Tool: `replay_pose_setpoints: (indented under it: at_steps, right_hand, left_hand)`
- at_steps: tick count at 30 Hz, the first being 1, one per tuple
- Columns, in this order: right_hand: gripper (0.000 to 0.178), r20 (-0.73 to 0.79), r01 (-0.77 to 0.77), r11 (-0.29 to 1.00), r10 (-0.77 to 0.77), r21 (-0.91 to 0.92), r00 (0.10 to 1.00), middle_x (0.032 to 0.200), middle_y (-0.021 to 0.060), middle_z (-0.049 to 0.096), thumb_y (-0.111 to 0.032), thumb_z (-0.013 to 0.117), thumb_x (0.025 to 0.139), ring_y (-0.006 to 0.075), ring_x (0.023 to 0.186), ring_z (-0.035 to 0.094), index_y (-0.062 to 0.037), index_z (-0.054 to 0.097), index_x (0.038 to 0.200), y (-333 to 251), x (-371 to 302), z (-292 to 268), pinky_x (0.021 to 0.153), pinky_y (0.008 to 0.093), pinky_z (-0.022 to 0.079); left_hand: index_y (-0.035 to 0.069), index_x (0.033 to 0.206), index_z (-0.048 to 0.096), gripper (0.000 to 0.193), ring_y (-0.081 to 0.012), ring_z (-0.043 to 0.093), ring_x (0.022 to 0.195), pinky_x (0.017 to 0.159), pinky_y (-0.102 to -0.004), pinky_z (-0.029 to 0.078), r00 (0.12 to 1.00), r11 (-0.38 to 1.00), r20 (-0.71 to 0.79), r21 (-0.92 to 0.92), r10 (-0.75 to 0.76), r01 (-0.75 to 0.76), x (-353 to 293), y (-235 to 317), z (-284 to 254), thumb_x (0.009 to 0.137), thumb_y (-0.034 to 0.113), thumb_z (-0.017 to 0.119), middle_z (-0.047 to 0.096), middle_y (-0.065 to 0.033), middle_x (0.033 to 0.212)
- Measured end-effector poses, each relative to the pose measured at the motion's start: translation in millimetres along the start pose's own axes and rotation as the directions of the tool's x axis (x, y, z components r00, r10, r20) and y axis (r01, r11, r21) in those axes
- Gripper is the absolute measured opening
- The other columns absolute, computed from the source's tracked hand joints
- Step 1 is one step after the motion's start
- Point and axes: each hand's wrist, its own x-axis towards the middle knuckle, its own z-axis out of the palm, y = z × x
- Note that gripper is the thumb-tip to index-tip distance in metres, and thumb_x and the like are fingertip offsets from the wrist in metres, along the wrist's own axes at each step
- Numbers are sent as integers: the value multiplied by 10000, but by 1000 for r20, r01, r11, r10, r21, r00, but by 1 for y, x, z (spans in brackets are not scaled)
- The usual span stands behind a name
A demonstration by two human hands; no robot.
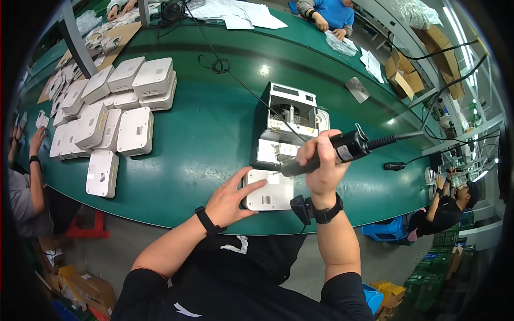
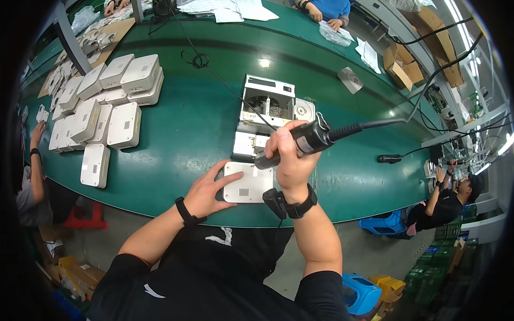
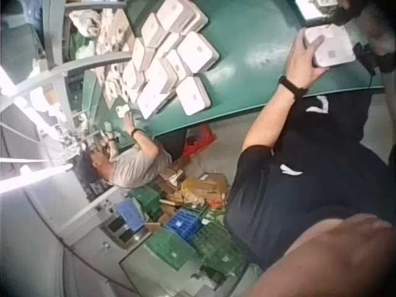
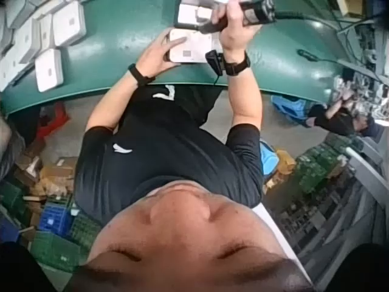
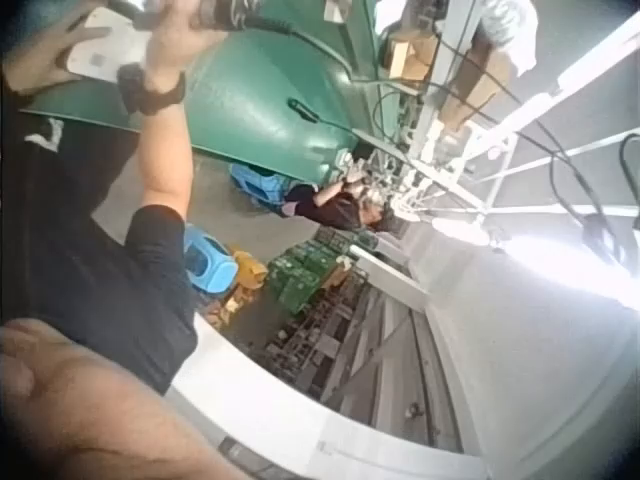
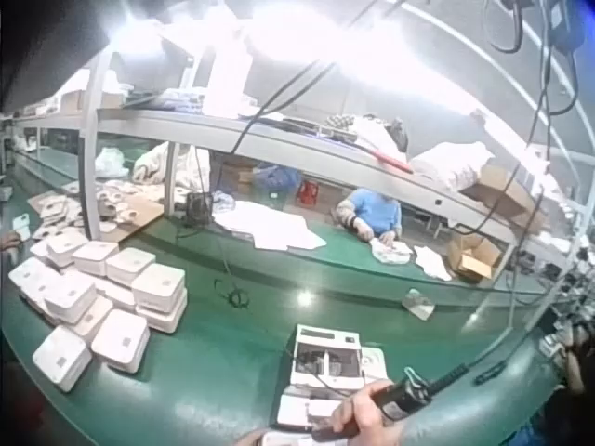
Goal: The person picks up a white box, places it on the table, and uses a power screwdriver to drive screws into the back. After finishing each box, they move it to a stack on the left and repeat the process with another box.
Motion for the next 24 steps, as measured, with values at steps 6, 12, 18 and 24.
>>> replay_pose_setpoints:
  at_steps: [6, 12, 18, 24]
  right_hand:
    - [128, -9, 111, 994, -110, 18, 994, 622, 78, 485, -131, 534, 932, 175, 494, 473, -14, 483, 930, -28, 14, 4, 479, 324, 428]
    - [146, 28, 69, 994, -67, -81, 997, 627, 81, 490, -146, 530, 933, 174, 503, 477, -9, 481, 939, -16, 23, 9, 493, 331, 436]
    - [184, 116, -5, 1000, 4, 10, 993, 629, 86, 496, -168, 547, 925, 173, 515, 484, -2, 473, 952, -23, 2, 17, 513, 337, 445]
    - [177, 138, -32, 999, 31, 2, 990, 630, 82, 494, -155, 565, 914, 167, 516, 469, -13, 463, 938, -14, -8, 27, 510, 330, 437]
  left_hand:
    - [266, 1372, 551, 759, -380, 532, 1222, 990, -443, 488, 999, 999, 6, 15, 34, -34, 5, 3, 4, 676, 222, 851, 370, -142, 1476]
    - [286, 1384, 525, 780, -373, 524, 1226, 990, -452, 484, 998, 999, 30, 2, 51, -51, 16, 4, 18, 677, 237, 851, 375, -138, 1454]
    - [285, 1382, 535, 763, -376, 523, 1231, 980, -450, 492, 996, 996, 9, 17, 87, -87, 18, 4, 19, 686, 254, 846, 372, -132, 1464]
    - [305, 1395, 508, 800, -348, 504, 1254, 1006, -451, 469, 998, 999, 49, 22, 42, -43, 18, 6, 17, 675, 244, 850, 379, -144, 1448]
